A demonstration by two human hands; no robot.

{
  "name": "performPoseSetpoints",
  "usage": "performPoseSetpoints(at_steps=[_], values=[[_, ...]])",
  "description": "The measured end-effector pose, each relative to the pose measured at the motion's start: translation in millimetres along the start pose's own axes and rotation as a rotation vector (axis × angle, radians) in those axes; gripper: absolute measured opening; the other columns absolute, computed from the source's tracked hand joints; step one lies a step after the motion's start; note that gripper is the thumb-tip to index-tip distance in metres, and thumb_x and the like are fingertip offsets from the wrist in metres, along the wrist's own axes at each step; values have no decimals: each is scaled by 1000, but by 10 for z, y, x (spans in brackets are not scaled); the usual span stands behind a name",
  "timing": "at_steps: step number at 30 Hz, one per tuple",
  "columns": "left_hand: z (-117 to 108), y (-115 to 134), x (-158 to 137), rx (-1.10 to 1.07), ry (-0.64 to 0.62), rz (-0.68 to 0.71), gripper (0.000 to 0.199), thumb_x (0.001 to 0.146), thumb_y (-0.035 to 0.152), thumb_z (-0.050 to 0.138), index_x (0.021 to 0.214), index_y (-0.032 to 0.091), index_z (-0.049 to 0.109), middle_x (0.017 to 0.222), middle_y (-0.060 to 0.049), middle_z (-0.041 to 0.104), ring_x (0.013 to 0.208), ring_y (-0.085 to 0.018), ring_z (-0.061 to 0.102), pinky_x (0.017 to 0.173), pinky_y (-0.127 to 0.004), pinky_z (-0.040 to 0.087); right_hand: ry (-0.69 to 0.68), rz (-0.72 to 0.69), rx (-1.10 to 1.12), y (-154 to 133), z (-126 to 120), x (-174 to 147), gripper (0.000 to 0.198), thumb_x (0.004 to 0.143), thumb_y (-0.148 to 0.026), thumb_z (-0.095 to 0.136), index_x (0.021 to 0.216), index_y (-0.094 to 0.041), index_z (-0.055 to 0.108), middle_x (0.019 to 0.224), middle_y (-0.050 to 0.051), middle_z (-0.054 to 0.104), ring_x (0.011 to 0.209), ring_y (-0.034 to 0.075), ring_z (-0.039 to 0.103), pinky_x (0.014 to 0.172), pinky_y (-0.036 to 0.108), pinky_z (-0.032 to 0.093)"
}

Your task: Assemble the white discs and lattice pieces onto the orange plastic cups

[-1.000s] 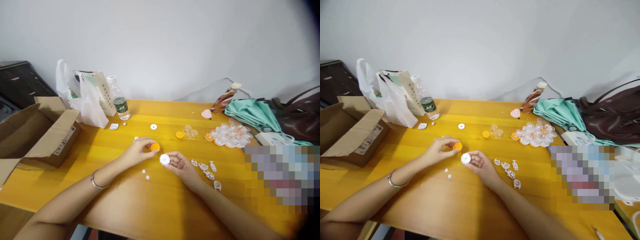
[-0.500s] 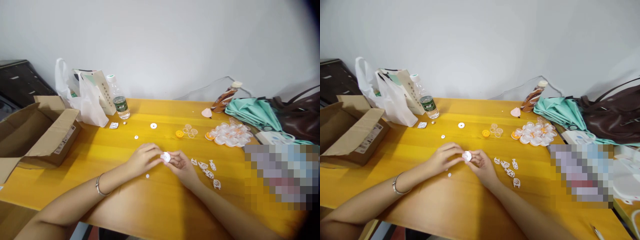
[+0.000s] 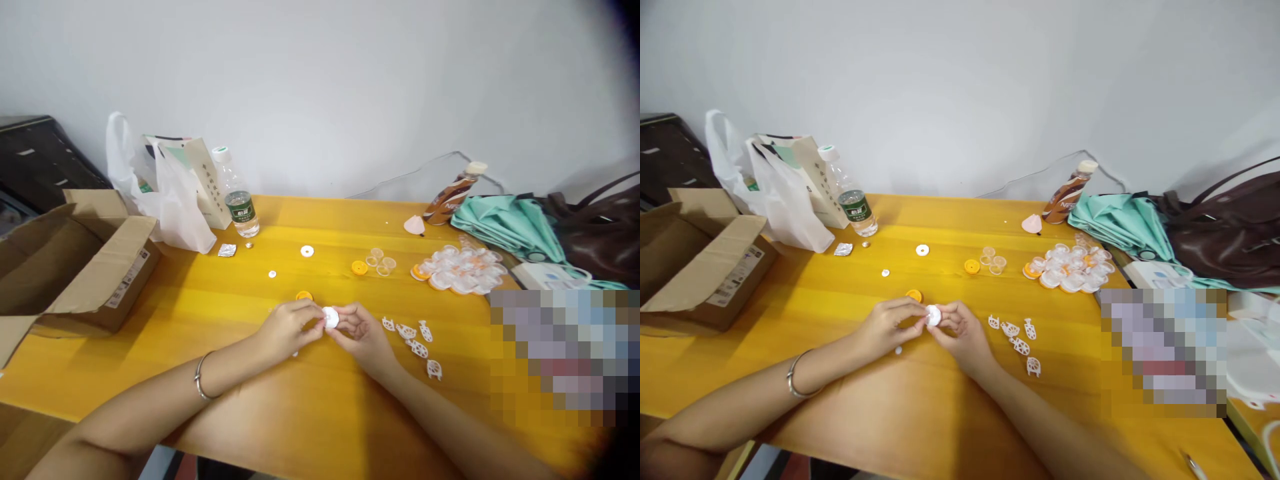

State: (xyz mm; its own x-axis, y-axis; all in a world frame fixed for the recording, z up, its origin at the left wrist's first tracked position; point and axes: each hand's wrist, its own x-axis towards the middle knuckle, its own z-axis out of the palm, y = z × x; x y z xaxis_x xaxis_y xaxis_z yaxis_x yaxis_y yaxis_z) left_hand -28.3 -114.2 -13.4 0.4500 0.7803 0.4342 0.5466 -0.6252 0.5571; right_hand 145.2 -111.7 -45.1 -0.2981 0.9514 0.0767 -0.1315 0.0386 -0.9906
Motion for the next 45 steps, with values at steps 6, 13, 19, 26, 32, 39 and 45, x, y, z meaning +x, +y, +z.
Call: performPoseSetpoints(at_steps=[6,13,19,26,32,39,45], values=[[-20,5,-4,-24,19,41,14,84,20,52,91,15,63,86,-6,65,79,-13,62,74,-23,51,-4,23,103,-6,-4,10,26,65,-18,71,85,-22,55,87,2,70,77,12,65,77,27,51],[-50,44,-16,21,32,150,16,84,17,50,93,15,63,93,-8,62,86,-14,60,78,-25,50,1,47,145,-69,-13,3,25,65,-19,72,84,-22,55,88,2,70,79,13,66,78,28,52],[-53,60,23,-160,-11,-30,18,83,20,53,98,15,62,92,-8,63,86,-14,60,80,-26,48,11,-9,70,-68,-24,-8,24,67,-19,70,86,-22,55,90,2,69,80,13,65,79,29,52],[-19,42,26,-247,-19,-216,13,80,23,57,85,15,66,81,-5,64,72,-12,60,69,-23,49,10,-166,-104,-10,3,-52,23,70,-19,67,89,-22,55,93,6,67,81,15,65,78,32,53],[-50,81,17,-212,21,-131,12,78,18,58,86,15,66,81,-6,66,72,-12,61,70,-23,48,-4,-73,-2,-29,-1,-30,25,67,-20,70,88,-21,55,91,5,69,79,15,65,77,30,53],[-17,58,-12,-175,59,-59,14,78,17,57,89,14,65,82,-6,66,72,-12,62,69,-23,49,-14,-46,51,-31,-5,-28,26,65,-16,70,87,-22,56,87,2,69,78,13,65,76,28,52],[-30,35,6,-174,37,-3,14,79,17,56,90,15,65,85,-7,66,77,-13,62,73,-24,50,-22,-23,76,-43,-23,-16,27,65,-17,71,87,-22,56,87,2,70,77,13,65,77,29,52]])
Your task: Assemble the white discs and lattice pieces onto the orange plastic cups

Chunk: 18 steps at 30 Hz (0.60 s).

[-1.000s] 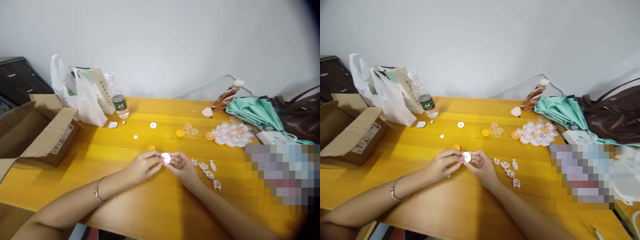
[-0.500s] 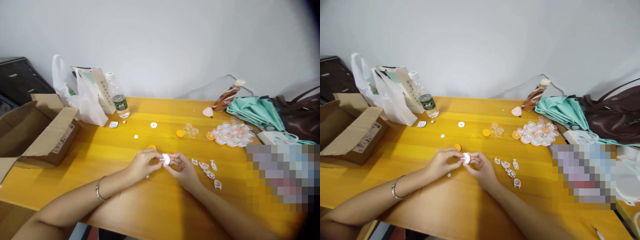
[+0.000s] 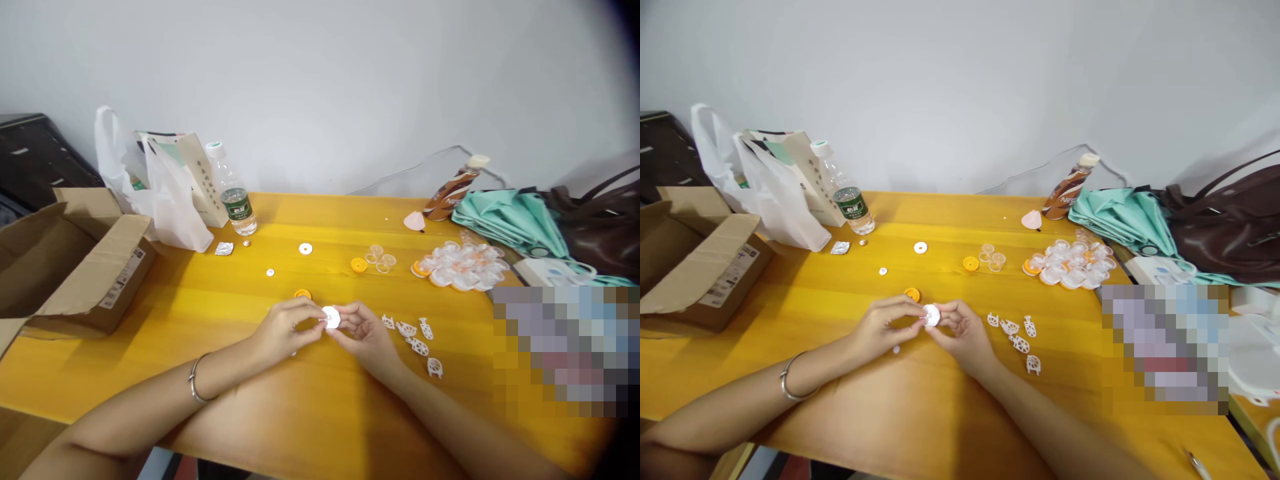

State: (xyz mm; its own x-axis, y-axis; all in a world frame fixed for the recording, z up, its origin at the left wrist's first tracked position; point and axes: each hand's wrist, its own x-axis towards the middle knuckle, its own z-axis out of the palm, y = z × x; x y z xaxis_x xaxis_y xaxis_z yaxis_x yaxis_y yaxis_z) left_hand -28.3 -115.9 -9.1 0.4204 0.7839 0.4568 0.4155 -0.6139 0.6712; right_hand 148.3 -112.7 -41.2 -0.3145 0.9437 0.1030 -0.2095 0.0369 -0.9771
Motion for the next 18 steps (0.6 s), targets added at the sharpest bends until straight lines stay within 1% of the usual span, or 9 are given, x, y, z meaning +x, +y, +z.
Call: performPoseSetpoints(at_steps=[3,7,9,12,14,16,18], values=[[0,0,-18,47,-3,55,15,81,18,54,91,15,65,87,-8,65,78,-13,62,74,-24,51,8,19,11,-18,-10,3,26,64,-19,72,86,-21,57,88,3,70,77,14,65,78,30,52],[-2,24,-65,211,5,178,20,80,19,55,99,16,63,97,-9,64,84,-14,63,74,-24,52,14,29,19,-42,-22,10,26,64,-21,72,85,-22,57,87,3,70,79,15,65,79,31,52],[-29,36,-62,220,-14,184,26,80,20,55,105,17,60,104,-9,63,89,-15,63,78,-24,52,25,40,5,-50,-28,17,27,64,-22,72,85,-22,56,87,3,70,79,15,65,79,32,52],[-110,23,-8,175,0,97,30,80,22,55,110,17,57,101,-7,65,89,-14,63,83,-25,50,52,61,-21,-48,-39,28,27,64,-23,72,87,-21,57,88,4,70,78,15,66,78,31,52],[-171,-25,45,217,20,3,30,82,24,54,110,16,56,98,-8,65,89,-16,62,84,-29,49,73,68,-34,-35,-46,35,28,64,-22,73,87,-21,57,88,3,70,78,14,66,78,30,52],[-212,-105,87,318,-24,-65,36,82,27,53,116,16,53,108,-11,60,99,-21,57,89,-36,45,87,70,-45,-17,-48,40,29,64,-21,73,87,-21,56,89,3,70,77,13,66,78,29,52],[-221,-205,108,405,-118,-82,42,81,28,53,122,17,48,119,-13,53,110,-25,49,93,-43,40,93,68,-57,-1,-47,45,29,63,-21,73,86,-21,56,88,4,70,76,13,66,77,29,52]])
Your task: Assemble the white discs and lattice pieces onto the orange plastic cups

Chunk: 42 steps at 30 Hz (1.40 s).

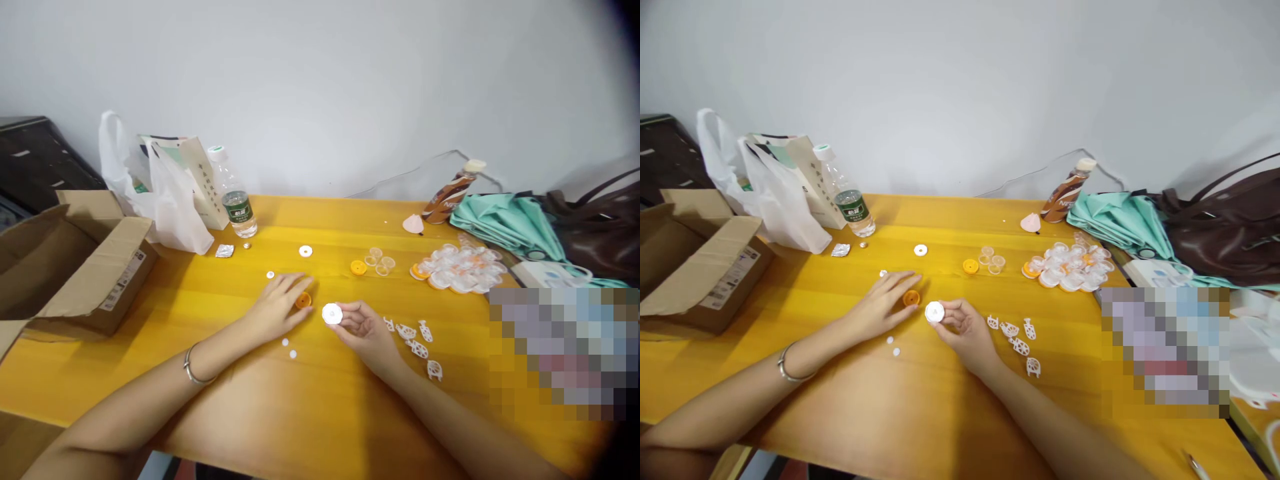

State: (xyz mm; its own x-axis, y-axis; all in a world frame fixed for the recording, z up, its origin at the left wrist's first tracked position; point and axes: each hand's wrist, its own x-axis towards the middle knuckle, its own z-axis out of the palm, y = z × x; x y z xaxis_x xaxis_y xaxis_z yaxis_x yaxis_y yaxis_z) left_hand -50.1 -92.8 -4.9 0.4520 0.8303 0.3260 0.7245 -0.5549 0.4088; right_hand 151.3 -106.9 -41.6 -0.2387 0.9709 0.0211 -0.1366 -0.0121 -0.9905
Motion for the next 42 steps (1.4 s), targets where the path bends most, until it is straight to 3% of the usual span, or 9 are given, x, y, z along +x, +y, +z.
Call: performPoseSetpoints(at_steps=[4,6,10,15,23,31,42], values=[[85,-127,27,-91,-99,-35,30,83,20,50,112,17,56,109,-12,57,104,-24,50,91,-43,40,18,-3,-16,3,7,2,29,63,-23,73,85,-20,56,87,5,71,75,14,66,76,30,53],[80,-134,43,-329,-104,-129,26,83,19,50,108,16,58,102,-10,60,97,-20,54,88,-39,43,30,1,-28,-6,10,-6,29,63,-25,73,86,-20,55,88,6,71,75,15,66,76,31,54],[5,-54,73,-937,-189,-294,29,82,24,55,110,17,55,107,-9,60,96,-15,57,89,-32,44,47,-9,-65,-19,23,-25,28,63,-26,73,85,-20,55,85,6,70,74,16,66,76,33,54],[40,35,67,-1186,-229,-332,31,76,26,64,104,15,56,103,-9,62,93,-15,59,88,-31,44,36,-53,-100,-11,34,-38,27,63,-25,73,83,-21,55,85,5,70,74,16,66,76,34,55],[65,70,55,-1102,-150,-254,28,74,20,66,99,16,55,102,-7,59,99,-15,56,88,-30,44,23,-52,-124,-5,22,-41,25,65,-25,71,83,-20,55,86,6,70,76,16,67,78,34,54],[102,116,-7,-1046,-191,-197,29,77,15,61,103,19,51,109,-8,54,105,-17,53,94,-35,43,-29,-73,-130,-45,37,-54,25,65,-26,71,85,-20,56,81,5,69,73,16,66,75,34,55],[-40,188,-23,-499,-194,161,33,83,13,49,115,20,51,115,-10,50,108,-17,49,95,-33,40,-93,-94,-126,27,14,-65,26,67,-21,69,89,-21,56,83,3,69,75,15,66,78,32,54]])
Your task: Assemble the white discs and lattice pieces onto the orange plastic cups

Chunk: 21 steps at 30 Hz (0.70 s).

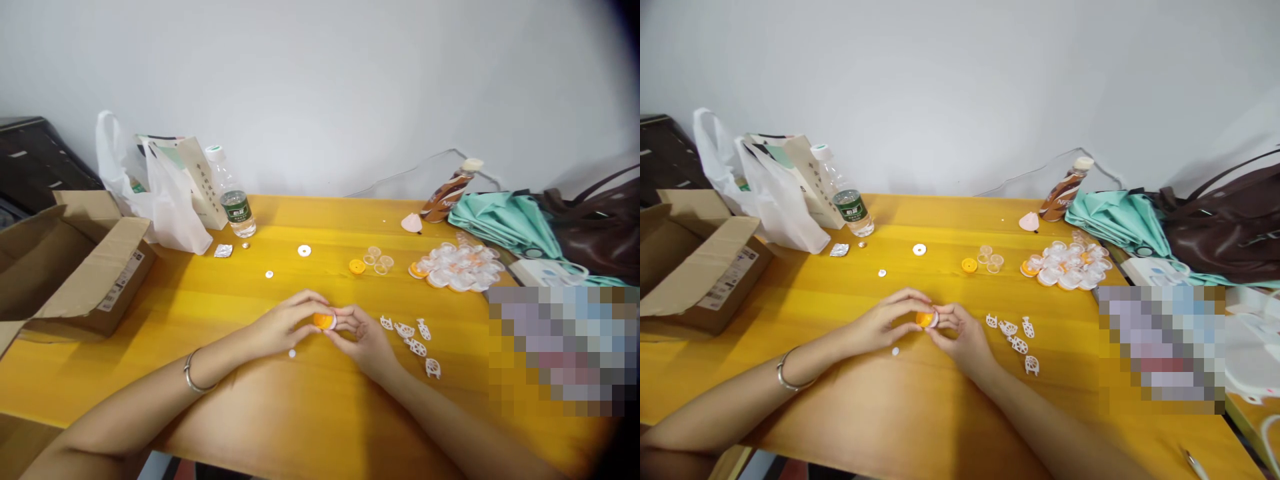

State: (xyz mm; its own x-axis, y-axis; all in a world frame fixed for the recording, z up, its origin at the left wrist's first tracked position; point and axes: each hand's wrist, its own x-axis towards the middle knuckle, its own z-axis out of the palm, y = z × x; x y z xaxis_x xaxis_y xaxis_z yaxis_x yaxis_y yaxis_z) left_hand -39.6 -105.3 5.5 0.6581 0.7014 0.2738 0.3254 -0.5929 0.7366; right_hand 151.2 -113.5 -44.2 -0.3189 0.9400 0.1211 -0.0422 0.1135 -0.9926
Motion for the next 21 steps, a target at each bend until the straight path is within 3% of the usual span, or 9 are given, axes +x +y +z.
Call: performPoseSetpoints(at_steps=[11,21], values=[[-55,-7,-4,156,-99,65,30,88,18,43,117,17,47,103,-9,56,95,-16,52,86,-27,43,-63,44,-17,-46,8,-7,26,68,-24,69,88,-22,52,82,2,69,77,15,65,76,31,52],[-43,-50,-18,184,-77,91,27,87,21,46,113,15,49,103,-10,57,95,-16,54,85,-26,44,-70,39,-37,14,3,-9,26,69,-26,69,88,-21,52,81,2,68,76,15,65,76,32,51]])
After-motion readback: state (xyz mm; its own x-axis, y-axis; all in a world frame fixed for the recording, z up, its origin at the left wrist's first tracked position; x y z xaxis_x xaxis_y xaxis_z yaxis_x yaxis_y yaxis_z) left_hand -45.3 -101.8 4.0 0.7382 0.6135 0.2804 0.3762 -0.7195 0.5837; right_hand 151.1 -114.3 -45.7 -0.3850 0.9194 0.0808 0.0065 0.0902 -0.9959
